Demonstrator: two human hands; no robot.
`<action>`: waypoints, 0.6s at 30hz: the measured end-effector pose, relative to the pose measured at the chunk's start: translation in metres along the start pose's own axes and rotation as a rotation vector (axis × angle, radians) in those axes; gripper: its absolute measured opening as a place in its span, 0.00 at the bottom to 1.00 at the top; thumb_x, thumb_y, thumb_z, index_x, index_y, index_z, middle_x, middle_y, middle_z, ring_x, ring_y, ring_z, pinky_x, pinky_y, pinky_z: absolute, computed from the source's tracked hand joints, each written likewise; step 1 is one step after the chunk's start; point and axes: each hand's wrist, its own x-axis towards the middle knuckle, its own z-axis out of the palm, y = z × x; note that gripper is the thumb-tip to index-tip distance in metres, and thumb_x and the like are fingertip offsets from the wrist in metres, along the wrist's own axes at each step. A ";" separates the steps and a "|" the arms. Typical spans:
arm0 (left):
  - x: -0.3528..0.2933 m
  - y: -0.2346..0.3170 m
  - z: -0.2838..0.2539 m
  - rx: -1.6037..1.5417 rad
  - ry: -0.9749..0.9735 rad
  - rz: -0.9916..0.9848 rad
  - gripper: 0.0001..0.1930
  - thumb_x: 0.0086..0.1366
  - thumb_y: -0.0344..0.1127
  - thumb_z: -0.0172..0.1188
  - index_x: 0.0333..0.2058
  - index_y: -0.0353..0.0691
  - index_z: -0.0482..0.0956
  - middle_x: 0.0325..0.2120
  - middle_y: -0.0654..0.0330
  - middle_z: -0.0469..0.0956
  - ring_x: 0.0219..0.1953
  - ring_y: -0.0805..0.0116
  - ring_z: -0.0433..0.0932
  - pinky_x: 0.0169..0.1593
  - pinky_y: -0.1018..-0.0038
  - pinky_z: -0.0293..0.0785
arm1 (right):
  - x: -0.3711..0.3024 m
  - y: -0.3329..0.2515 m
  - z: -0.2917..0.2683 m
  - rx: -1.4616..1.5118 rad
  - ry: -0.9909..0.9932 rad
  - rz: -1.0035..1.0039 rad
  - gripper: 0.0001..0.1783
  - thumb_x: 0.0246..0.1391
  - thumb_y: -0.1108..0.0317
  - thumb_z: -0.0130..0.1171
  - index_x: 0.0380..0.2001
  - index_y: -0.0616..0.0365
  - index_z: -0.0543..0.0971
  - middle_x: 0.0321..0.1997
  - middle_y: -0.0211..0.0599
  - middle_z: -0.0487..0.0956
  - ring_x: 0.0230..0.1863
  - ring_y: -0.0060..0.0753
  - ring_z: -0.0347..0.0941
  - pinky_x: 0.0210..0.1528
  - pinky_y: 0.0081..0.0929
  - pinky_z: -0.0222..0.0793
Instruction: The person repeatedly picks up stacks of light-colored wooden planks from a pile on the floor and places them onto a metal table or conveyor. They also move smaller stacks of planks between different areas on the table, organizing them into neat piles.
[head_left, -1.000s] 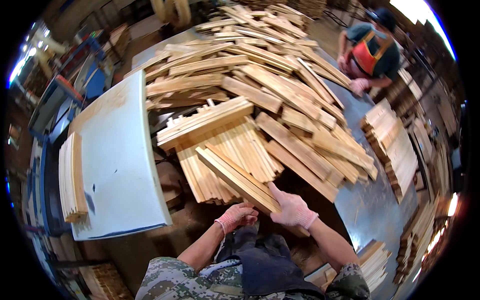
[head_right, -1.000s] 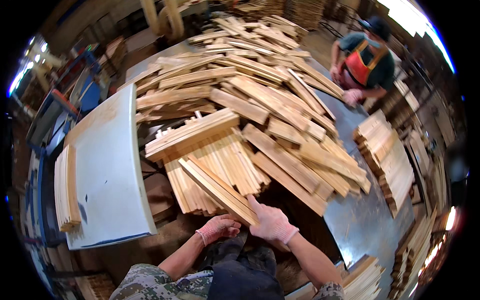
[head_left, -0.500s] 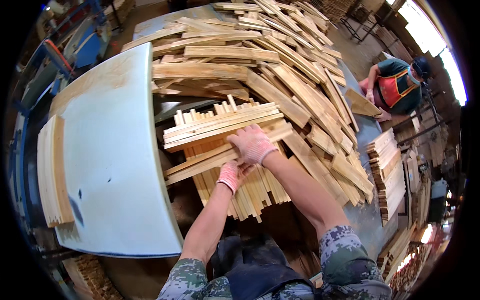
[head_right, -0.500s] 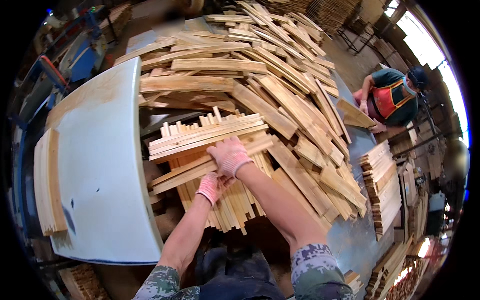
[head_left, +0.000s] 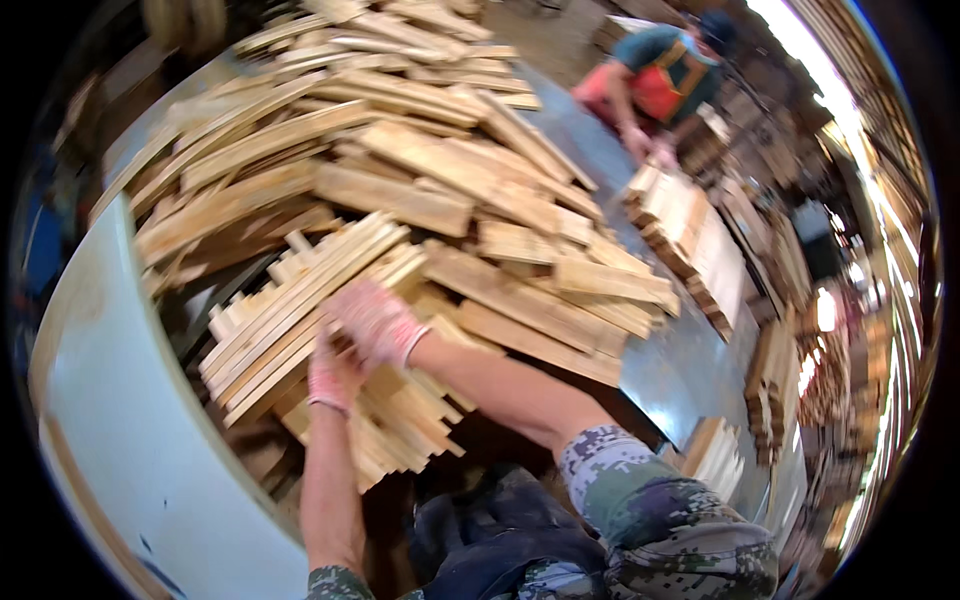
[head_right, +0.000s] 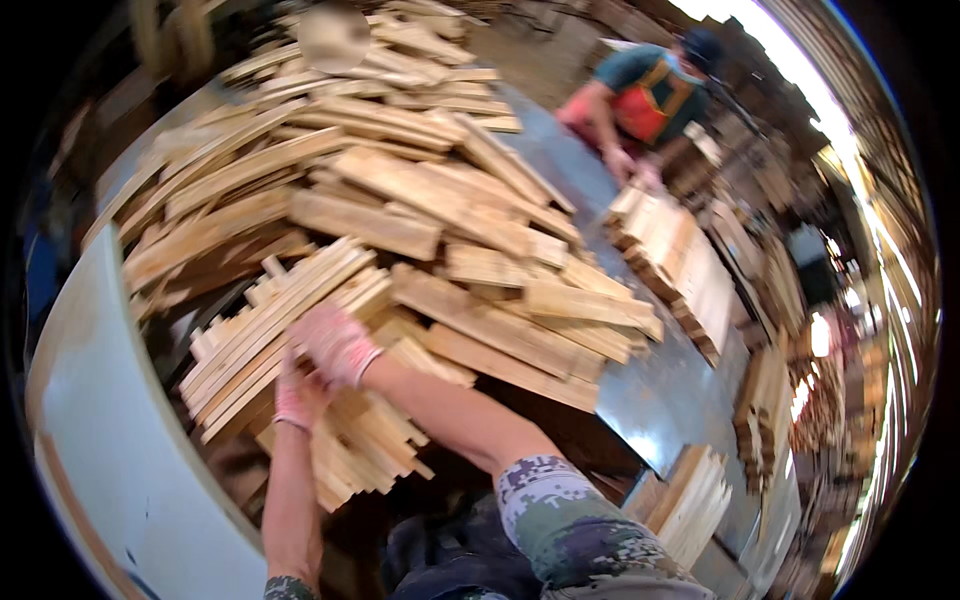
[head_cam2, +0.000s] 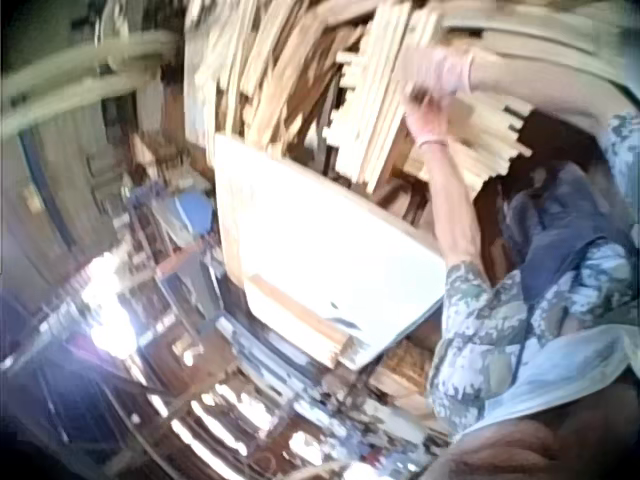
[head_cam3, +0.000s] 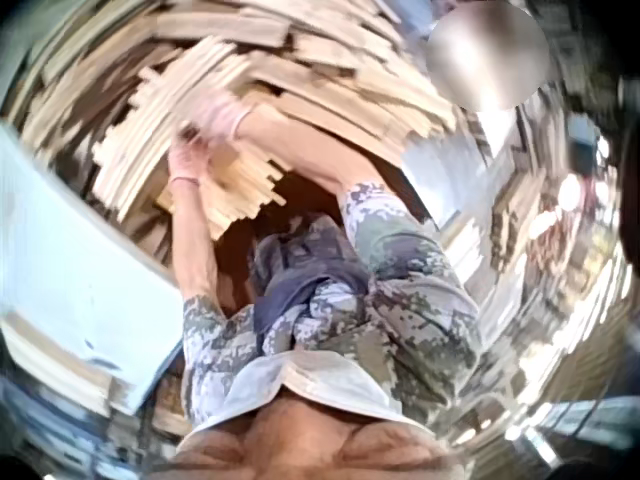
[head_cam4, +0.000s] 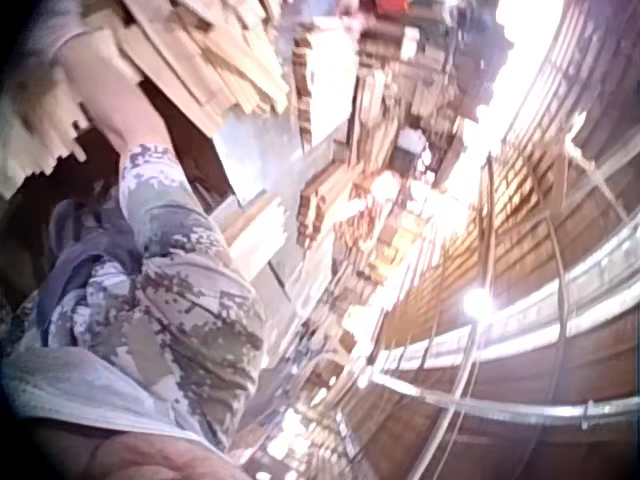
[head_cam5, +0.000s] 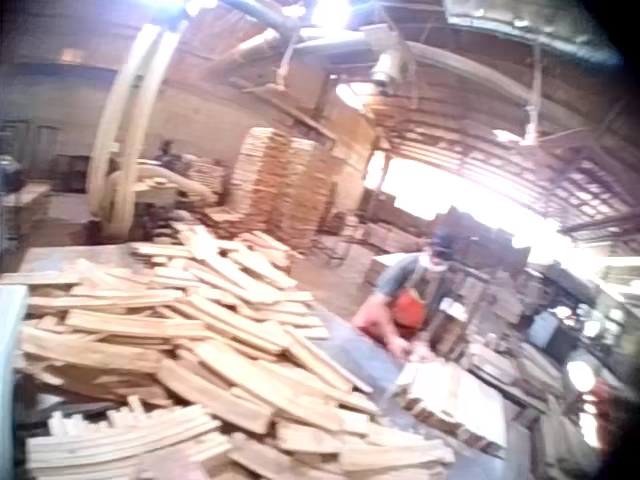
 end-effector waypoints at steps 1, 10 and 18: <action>0.005 0.001 -0.002 0.038 -0.169 0.043 0.36 0.66 0.72 0.62 0.57 0.48 0.77 0.55 0.60 0.81 0.56 0.58 0.80 0.59 0.55 0.78 | -0.017 -0.006 -0.001 0.091 0.039 -0.005 0.24 0.48 0.63 0.73 0.50 0.50 0.79 0.49 0.43 0.85 0.55 0.52 0.81 0.55 0.47 0.76; -0.017 -0.030 0.018 0.081 0.133 -0.057 0.57 0.64 0.77 0.60 0.72 0.31 0.61 0.74 0.46 0.63 0.73 0.48 0.66 0.70 0.51 0.70 | -0.322 0.033 0.090 0.794 -0.012 0.383 0.39 0.56 0.64 0.60 0.73 0.52 0.70 0.64 0.54 0.79 0.64 0.57 0.76 0.69 0.45 0.70; -0.031 -0.210 0.139 0.120 -0.459 -0.446 0.36 0.71 0.69 0.56 0.57 0.38 0.79 0.48 0.52 0.85 0.48 0.48 0.84 0.52 0.48 0.83 | -0.601 0.139 0.211 1.171 0.251 1.092 0.41 0.61 0.58 0.63 0.75 0.58 0.66 0.67 0.53 0.79 0.66 0.46 0.78 0.68 0.35 0.72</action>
